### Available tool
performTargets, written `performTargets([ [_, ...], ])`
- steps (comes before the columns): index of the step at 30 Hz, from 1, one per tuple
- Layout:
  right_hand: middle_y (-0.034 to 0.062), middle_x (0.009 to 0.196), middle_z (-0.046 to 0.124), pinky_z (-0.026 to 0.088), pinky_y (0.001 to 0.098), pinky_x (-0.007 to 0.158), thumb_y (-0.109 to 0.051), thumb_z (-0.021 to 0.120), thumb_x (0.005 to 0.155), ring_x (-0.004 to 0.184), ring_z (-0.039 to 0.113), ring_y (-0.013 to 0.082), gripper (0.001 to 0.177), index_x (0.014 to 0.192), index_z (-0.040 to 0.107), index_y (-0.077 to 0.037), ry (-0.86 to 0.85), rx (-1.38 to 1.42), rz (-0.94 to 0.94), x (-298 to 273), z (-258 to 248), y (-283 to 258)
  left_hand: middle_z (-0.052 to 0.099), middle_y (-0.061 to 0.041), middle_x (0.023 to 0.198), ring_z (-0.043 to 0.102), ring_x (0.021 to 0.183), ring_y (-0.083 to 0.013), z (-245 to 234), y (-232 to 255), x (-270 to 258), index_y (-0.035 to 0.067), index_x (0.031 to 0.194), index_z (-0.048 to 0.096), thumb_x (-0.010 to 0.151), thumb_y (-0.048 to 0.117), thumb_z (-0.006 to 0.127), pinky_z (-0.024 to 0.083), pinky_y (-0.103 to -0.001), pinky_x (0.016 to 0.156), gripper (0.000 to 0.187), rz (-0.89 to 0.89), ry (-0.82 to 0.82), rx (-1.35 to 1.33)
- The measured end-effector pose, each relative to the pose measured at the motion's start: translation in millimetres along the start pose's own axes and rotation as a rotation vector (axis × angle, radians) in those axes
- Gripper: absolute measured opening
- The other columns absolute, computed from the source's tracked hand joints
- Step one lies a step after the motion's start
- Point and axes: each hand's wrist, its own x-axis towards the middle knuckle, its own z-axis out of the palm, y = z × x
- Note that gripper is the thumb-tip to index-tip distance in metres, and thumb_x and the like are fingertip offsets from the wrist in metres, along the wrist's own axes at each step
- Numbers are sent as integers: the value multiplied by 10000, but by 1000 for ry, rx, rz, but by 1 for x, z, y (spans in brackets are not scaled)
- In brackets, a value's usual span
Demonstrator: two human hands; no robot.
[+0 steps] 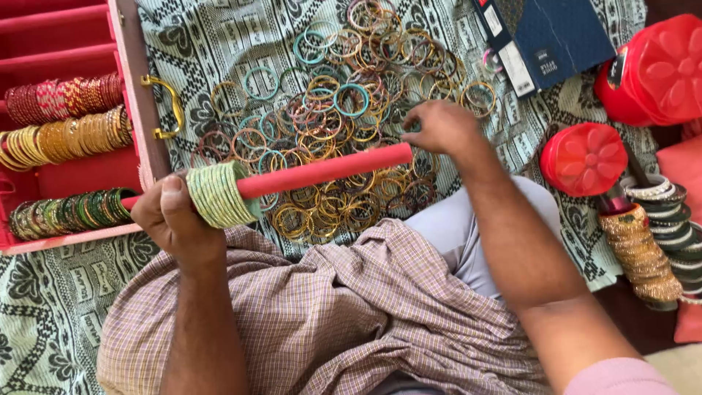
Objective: The person sits with a pile of bangles on a patterned cloth and threads them one at a time onto a red rod held in one hand, building a stacked bundle. A red jewelry box with rods holding other bangle sets sits nearby, and the person occasionally reaches into the pile to select the next bangle.
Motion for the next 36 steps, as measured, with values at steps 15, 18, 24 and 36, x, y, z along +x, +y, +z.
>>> performTargets([
  [15, 151, 1279, 654, 560, 423, 890, -359, 648, 952, 1060, 672, 283, 349, 1178, 718, -103, -191, 556, -60, 13, -23, 21, 514, -39, 608, 428, 506, -78, -1, 6, -7, -49, 691, 522, 1124, 332, 525, 306, -263, 485, 577, -66, -8, -11],
  [18, 134, 1366, 613, 589, 383, 870, -297, 564, 961, 1116, 667, 250, 331, 1189, 651, -73, -188, 1030, -262, -7, -35, 31, 513, -33, 593, 426, 487, -72, -1, 6, -6, -29, 667, 517, 1114, 347, 521, 295, -258, 465, 584, -61, -12, -14],
  [24, 143, 1172, 731, 589, 353, 830, -230, 510, 978, 1043, 692, 203, 149, 1026, 559, -97, -311, 1311, -403, -25, -36, 43, 531, -30, 579, 439, 473, -75, -1, 2, -4, -19, 722, 573, 1107, 334, 519, 320, -273, 462, 525, -12, 7, 38],
  [36, 57, 1152, 742, 529, 416, 854, -323, 647, 951, 935, 683, 220, 294, 1201, 732, -194, -66, 124, -49, 4, -23, 33, 538, -34, 577, 445, 480, -82, -9, -1, -4, 12, 664, 549, 1141, 317, 515, 334, -287, 485, 567, -97, 76, 26],
])
